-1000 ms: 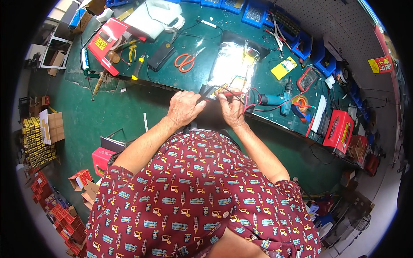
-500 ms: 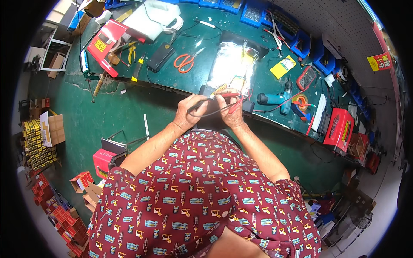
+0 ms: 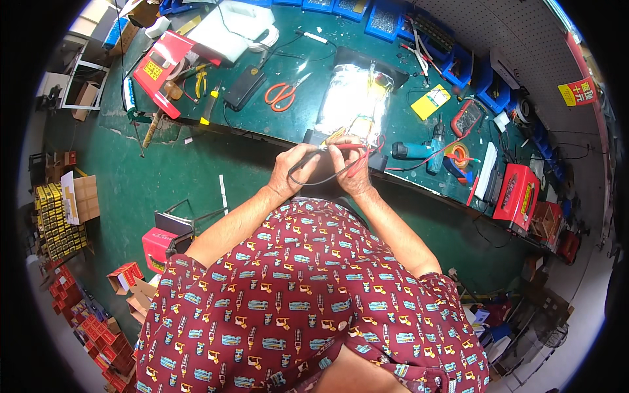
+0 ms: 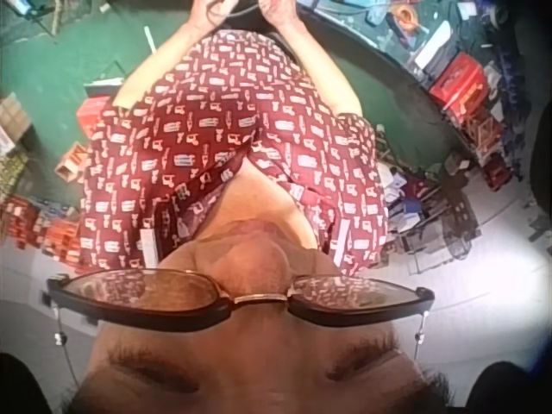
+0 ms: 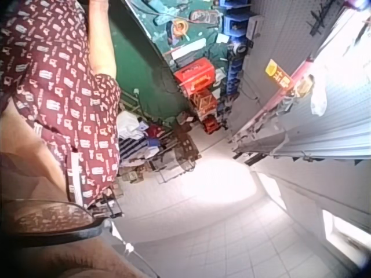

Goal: The person uses a multimeter to test an electronic component on a workbench. They connect the multimeter probes to the component, observe the readings, and then use scissors to trim wires. The person continues to test the component with the multimeter throughout the clip.

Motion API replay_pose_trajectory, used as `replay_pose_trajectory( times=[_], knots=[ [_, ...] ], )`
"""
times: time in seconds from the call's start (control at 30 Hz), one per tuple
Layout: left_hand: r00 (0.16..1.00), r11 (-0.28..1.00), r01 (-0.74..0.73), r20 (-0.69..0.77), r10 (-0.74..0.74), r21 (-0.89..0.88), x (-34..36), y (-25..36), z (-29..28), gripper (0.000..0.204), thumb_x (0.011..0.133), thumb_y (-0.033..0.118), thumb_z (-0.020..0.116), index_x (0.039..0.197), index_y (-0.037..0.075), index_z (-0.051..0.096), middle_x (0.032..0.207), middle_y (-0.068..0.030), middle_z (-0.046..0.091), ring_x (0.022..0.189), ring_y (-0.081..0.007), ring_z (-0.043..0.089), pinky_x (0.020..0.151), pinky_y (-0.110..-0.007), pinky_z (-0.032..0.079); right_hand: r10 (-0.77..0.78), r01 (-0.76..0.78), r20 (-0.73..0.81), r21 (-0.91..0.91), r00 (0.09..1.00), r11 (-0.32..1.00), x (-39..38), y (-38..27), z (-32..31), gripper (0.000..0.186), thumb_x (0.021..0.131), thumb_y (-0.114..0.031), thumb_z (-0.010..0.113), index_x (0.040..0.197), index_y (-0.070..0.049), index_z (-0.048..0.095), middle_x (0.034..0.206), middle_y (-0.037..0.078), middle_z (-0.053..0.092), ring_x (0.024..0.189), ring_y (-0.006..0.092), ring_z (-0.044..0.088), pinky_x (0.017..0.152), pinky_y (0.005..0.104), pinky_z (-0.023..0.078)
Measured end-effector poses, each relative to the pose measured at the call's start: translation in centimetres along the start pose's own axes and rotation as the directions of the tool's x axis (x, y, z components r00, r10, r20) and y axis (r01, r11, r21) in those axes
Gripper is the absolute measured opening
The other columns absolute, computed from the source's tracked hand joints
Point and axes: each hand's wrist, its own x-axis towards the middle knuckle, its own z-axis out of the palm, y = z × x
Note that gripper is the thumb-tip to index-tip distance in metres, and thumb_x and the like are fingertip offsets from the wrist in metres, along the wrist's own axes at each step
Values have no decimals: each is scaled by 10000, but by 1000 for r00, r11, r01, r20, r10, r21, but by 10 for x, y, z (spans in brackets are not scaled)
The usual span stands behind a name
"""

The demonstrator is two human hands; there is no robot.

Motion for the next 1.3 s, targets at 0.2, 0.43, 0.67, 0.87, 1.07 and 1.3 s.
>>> replay_pose_trajectory(
  times=[0.2,0.43,0.67,0.87,1.07,1.3],
  knots=[
    [1000,1000,10,25,-10,-26,1,0,1,195,923,58,717,1096,-23,680,907,-168,718,777,-239,722,697,-321,554,-95,98,44,-82,994,992,0,2,-4,158,970,-32,653,1117,10,613,1020,169,667,927,320,702,792,401,570],
    [1000,1000,9,-4,-9,2,0,-1,1,191,918,58,718,1086,-24,683,912,-179,722,784,-247,728,697,-326,556,-99,105,61,-109,993,988,-1,5,-4,165,971,-32,657,1127,2,615,1044,165,664,937,321,705,806,398,576],
    [1000,1000,-1,-8,1,-14,1,2,1,194,911,56,722,1084,-22,682,906,-181,720,786,-254,730,695,-333,558,-61,64,49,-76,997,995,-2,6,-3,168,971,-35,660,1129,0,617,1052,164,663,955,322,707,817,396,578],
    [1000,1000,-12,7,12,18,4,0,2,188,912,56,719,1080,-17,677,892,-181,711,775,-284,726,685,-342,555,-54,56,45,-47,998,997,-1,4,-3,171,980,-38,658,1137,5,607,1054,166,682,975,309,713,836,392,578],
    [1000,999,-26,-3,26,25,4,2,4,185,912,53,719,1077,-15,670,874,-189,698,760,-304,719,669,-353,548,-20,20,43,-6,999,1000,-3,-1,-4,196,995,-50,649,1169,7,579,1057,171,700,981,289,725,844,375,586],
    [1000,999,-19,-2,19,30,5,2,4,189,907,47,721,1077,-15,667,861,-184,695,748,-304,713,666,-355,547,-1,2,64,-22,998,1000,-2,1,-5,173,994,-57,650,1144,8,592,1054,168,690,957,291,724,822,376,585]
  ],
)
